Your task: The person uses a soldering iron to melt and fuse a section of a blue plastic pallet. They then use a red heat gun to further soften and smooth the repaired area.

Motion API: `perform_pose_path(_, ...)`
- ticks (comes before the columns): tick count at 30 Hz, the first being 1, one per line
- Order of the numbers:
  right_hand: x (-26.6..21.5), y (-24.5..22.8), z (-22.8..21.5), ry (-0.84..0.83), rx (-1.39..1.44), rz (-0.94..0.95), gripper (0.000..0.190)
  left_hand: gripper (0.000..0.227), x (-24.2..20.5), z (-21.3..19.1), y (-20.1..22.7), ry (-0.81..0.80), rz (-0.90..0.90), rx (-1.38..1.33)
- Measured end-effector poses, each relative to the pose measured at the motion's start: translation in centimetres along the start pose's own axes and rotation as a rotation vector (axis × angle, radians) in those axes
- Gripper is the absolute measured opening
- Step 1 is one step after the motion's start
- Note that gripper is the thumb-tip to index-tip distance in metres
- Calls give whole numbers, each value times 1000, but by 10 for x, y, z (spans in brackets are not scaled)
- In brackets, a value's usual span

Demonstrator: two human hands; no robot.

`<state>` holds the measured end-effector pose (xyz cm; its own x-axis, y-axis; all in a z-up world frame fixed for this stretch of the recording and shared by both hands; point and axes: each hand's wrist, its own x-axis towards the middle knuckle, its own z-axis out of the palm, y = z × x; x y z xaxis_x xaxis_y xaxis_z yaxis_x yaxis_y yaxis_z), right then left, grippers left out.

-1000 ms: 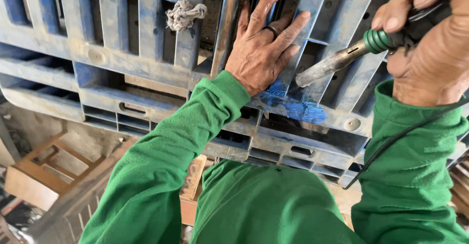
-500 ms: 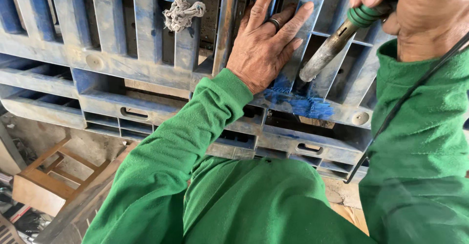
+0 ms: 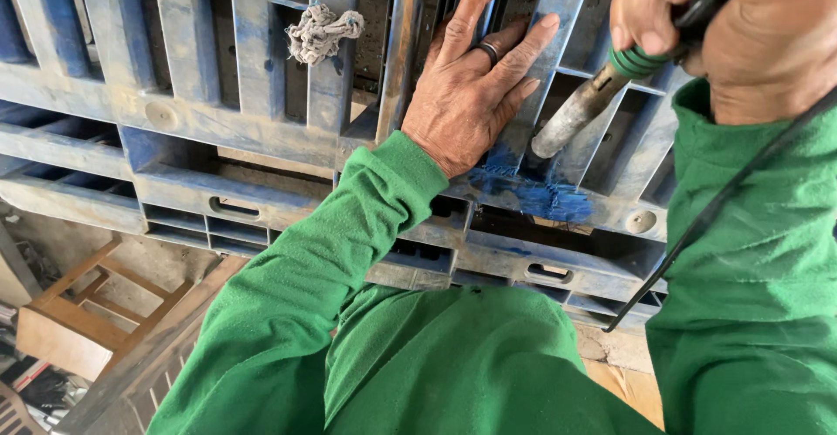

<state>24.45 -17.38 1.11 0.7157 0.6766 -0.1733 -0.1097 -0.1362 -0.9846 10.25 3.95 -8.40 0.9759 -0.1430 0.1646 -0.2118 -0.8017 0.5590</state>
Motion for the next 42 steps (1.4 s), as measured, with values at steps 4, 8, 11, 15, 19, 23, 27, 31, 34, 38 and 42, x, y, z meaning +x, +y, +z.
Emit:
perform_pose_path(4, 12, -3, 6, -74, 208, 26, 34, 60, 0, -4, 1, 15, 3, -51)
perform_pose_path(8, 6, -16, 12, -67, 197, 56, 36, 60, 4, -6, 2, 10, -6, -78)
perform_pose_path(11, 2, -15, 11, -87, 218, 5, 39, 59, 2, -7, 3, -1, -8, -96)
perform_pose_path(15, 3, -5, 5, -18, 229, 21, 41, 57, 4, -8, 2, 9, -13, -92)
perform_pose_path(19, -1, 0, 2, 54, 232, 25, 35, 53, 5, -7, 2, 19, 5, -98)
perform_pose_path(23, -2, 0, 2, 82, 183, 2, 35, 50, 4, -5, 0, 28, 6, -113)
perform_pose_path(27, 0, 7, -1, 80, 45, -69, 33, 52, 3, -4, 1, 17, -9, -106)
perform_pose_path(31, 4, 18, -4, 117, 76, -77, 33, 52, 6, -5, 2, 23, -20, -143)
perform_pose_path(34, 9, 21, -5, 171, 230, -25, 35, 53, 7, -5, 3, 27, -47, -159)
perform_pose_path(38, 17, 16, -4, 49, 55, -34, 36, 55, 7, -8, 3, 29, -42, -169)
perform_pose_path(42, 25, 5, 1, -89, -184, -112, 35, 57, 9, -11, 2, 14, -56, -183)
